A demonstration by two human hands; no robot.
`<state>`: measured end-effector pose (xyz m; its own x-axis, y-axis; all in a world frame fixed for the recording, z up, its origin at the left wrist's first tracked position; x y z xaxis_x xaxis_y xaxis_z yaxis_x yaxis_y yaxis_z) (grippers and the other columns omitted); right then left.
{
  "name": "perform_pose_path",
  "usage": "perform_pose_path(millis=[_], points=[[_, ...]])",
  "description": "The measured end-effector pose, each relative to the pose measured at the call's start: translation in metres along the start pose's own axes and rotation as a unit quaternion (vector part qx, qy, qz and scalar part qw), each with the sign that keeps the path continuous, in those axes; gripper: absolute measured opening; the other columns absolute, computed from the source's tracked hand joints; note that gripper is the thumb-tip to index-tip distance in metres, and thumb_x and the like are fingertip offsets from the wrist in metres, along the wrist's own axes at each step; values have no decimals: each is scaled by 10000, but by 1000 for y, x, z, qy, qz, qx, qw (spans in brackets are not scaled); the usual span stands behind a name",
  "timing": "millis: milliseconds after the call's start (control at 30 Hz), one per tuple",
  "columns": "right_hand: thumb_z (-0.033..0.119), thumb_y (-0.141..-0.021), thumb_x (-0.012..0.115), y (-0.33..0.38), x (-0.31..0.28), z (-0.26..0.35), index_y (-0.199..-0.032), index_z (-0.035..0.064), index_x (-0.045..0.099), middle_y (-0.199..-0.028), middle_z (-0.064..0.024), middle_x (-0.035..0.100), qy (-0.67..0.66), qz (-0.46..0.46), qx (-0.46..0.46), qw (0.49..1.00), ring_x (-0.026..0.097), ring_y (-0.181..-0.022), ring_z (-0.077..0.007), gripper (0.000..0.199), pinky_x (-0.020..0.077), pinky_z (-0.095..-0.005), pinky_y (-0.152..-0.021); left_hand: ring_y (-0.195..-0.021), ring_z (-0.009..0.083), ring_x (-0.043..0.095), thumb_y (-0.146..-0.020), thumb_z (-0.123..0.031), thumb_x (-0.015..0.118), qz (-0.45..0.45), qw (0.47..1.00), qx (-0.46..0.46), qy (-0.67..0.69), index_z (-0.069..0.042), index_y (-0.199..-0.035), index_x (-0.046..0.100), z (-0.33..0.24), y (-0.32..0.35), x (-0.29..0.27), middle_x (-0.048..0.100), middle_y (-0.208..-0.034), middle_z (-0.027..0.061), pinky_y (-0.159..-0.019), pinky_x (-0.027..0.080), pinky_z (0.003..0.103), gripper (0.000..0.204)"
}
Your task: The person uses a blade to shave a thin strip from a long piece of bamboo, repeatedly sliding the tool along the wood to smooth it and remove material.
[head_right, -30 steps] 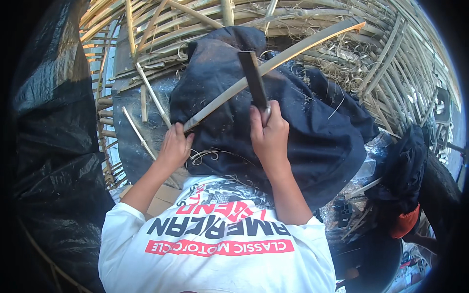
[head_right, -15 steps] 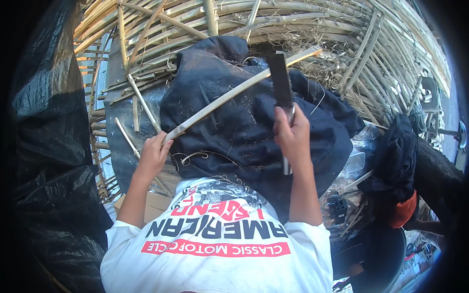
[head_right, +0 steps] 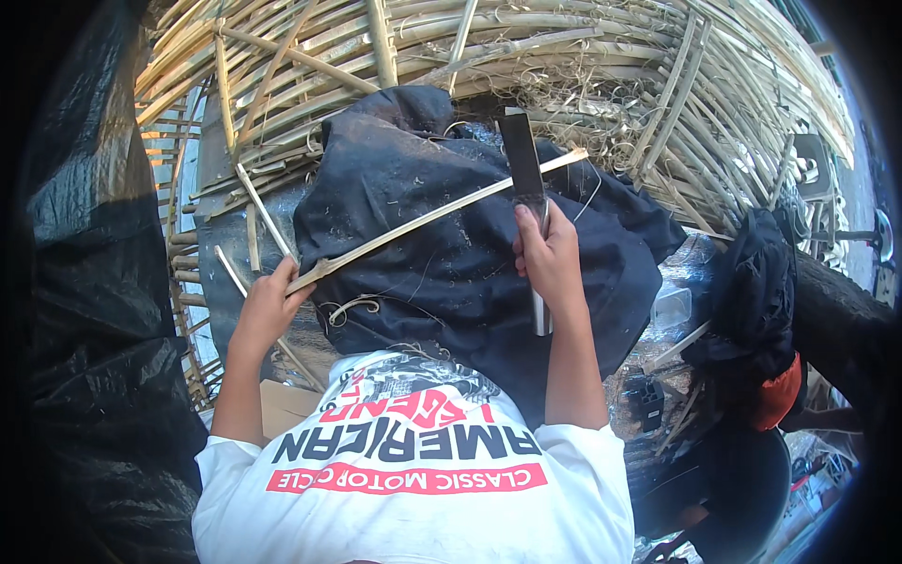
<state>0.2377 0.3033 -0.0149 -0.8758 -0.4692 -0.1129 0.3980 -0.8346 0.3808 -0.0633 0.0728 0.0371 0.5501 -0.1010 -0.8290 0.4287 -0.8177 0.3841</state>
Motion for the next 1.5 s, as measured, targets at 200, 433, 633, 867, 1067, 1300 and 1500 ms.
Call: perform_pose_path(millis=[200, 433, 633, 867, 1067, 1300, 1500], points=[[330, -1032, 503, -20, -21, -13, -896, 75, 529, -627, -8, 539, 2, -37, 14, 999, 508, -443, -70, 290, 419, -234, -385, -776, 482, 584, -930, -437, 620, 60, 998, 4, -22, 24, -791, 535, 11, -8, 15, 590, -715, 275, -657, 446, 515, 490], [303, -1029, 512, -32, -25, -26, -902, 65, 524, -600, -8, 532, 21, -102, 18, 994, 502, -415, -76, 270, 409, -240, -359, -705, 488, 574, -938, -431, 617, 57, 998, 31, 9, 48, -749, 563, 33, -19, 40, 569, -665, 275, -620, 447, 515, 518], [287, -1026, 514, -35, -13, -33, -920, 64, 521, -589, -16, 527, -2, -91, 28, 995, 503, -409, -83, 247, 423, -251, -354, -679, 480, 581, -933, -406, 632, 22, 998, 66, -14, 47, -698, 541, 32, -23, 38, 563, -650, 284, -609, 449, 513, 518], [277, -1014, 533, -16, -8, -40, -939, 47, 524, -570, -21, 518, -70, -95, 52, 992, 503, -394, -98, 243, 401, -261, -344, -671, 493, 565, -922, -385, 644, -10, 994, 111, -9, 47, -673, 532, 28, -23, 38, 563, -652, 292, -612, 441, 523, 512], [298, -1014, 536, -28, -32, -7, -840, 78, 508, -579, -19, 523, 8, -38, 25, 999, 489, -404, -89, 282, 398, -246, -353, -647, 499, 566, -913, -358, 665, -23, 994, 109, -2, 49, -658, 532, 32, -22, 48, 556, -642, 300, -571, 442, 517, 498], [284, -1012, 537, -17, 13, -28, -906, 64, 530, -571, -14, 516, 13, 8, 62, 998, 480, -398, -99, 244, 399, -256, -370, -645, 483, 587, -901, -351, 678, -48, 993, 108, -4, 32, -659, 544, 24, -22, 39, 575, -645, 285, -581, 458, 515, 473], [286, -1012, 538, -28, -16, 0, -883, 67, 545, -570, -10, 516, -15, -4, -1, 1000, 479, -412, -87, 255, 395, -239, -369, -649, 470, 605, -898, -340, 679, -46, 991, 121, -17, 24, -669, 557, 27, -23, 48, 599, -654, 271, -582, 478, 514, 447]])
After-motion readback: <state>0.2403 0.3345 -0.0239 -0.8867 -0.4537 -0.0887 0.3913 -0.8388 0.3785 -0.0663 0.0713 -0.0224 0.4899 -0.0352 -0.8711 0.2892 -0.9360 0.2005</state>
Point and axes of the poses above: each hand's wrist, its own y-axis away from the middle knuckle, its own x-axis out of the palm, z = x × y, the point moved 10 cm from there along -y, towards the middle knuckle
